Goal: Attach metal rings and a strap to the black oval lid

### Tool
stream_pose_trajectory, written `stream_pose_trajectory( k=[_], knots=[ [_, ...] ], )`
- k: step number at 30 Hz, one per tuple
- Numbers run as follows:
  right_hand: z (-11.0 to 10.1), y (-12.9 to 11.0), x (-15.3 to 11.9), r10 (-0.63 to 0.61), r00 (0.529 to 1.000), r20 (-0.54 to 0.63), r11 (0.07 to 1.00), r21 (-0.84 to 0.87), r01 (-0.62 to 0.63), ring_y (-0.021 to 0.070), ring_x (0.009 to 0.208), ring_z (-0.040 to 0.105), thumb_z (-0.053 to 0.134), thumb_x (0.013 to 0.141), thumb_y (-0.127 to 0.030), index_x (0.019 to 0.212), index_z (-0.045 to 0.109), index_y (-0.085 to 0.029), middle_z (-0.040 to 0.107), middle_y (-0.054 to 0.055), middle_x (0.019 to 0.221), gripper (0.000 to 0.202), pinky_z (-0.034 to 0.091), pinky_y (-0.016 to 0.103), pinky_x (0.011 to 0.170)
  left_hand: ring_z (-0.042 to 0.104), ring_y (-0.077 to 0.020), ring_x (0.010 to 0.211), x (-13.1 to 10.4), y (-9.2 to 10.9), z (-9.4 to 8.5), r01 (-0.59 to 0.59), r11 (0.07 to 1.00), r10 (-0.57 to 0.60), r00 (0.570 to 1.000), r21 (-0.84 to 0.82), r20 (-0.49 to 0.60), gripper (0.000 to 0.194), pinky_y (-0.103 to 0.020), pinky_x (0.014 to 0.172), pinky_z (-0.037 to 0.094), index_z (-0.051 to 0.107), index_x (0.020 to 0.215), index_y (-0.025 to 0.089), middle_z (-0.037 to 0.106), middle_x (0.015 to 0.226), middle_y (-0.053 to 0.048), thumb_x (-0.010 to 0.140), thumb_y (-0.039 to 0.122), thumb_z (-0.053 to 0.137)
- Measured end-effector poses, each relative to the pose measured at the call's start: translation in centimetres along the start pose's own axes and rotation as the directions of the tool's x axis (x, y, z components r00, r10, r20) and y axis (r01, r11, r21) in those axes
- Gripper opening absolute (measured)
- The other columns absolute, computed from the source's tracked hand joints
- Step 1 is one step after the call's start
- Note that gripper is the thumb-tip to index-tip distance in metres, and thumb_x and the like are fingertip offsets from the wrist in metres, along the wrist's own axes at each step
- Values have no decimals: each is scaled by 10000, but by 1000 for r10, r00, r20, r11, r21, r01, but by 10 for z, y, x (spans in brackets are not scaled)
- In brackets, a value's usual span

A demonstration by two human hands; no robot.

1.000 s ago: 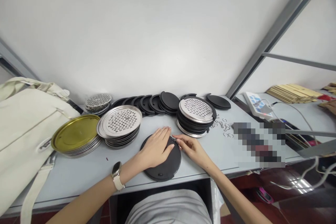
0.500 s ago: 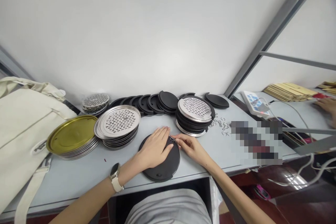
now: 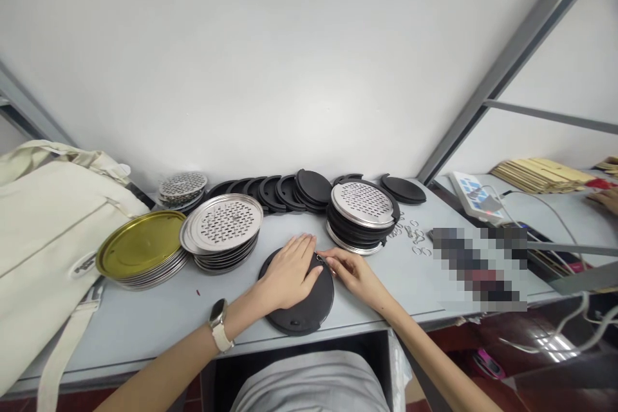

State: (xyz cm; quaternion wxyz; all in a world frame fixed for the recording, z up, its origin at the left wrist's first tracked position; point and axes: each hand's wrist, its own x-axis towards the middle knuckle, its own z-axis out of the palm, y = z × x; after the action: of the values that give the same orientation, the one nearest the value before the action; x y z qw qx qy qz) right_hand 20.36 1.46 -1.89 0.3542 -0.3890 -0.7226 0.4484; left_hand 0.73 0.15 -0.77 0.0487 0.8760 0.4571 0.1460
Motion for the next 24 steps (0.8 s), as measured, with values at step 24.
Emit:
stream_pose_trajectory(
  k=[24],
  knots=[
    [12, -1, -8, 14, 997, -82, 1000, -17, -15, 187, 749, 559, 434, 955, -428, 1065, 634, -154, 612, 47, 806, 357, 453, 269, 692, 291, -256, 1392, 0, 0, 2, 4, 1000, -4, 1000, 17, 0, 569, -439, 1148, 255, 309, 1423, 64, 354, 1476, -174, 987, 429, 280]
  ],
)
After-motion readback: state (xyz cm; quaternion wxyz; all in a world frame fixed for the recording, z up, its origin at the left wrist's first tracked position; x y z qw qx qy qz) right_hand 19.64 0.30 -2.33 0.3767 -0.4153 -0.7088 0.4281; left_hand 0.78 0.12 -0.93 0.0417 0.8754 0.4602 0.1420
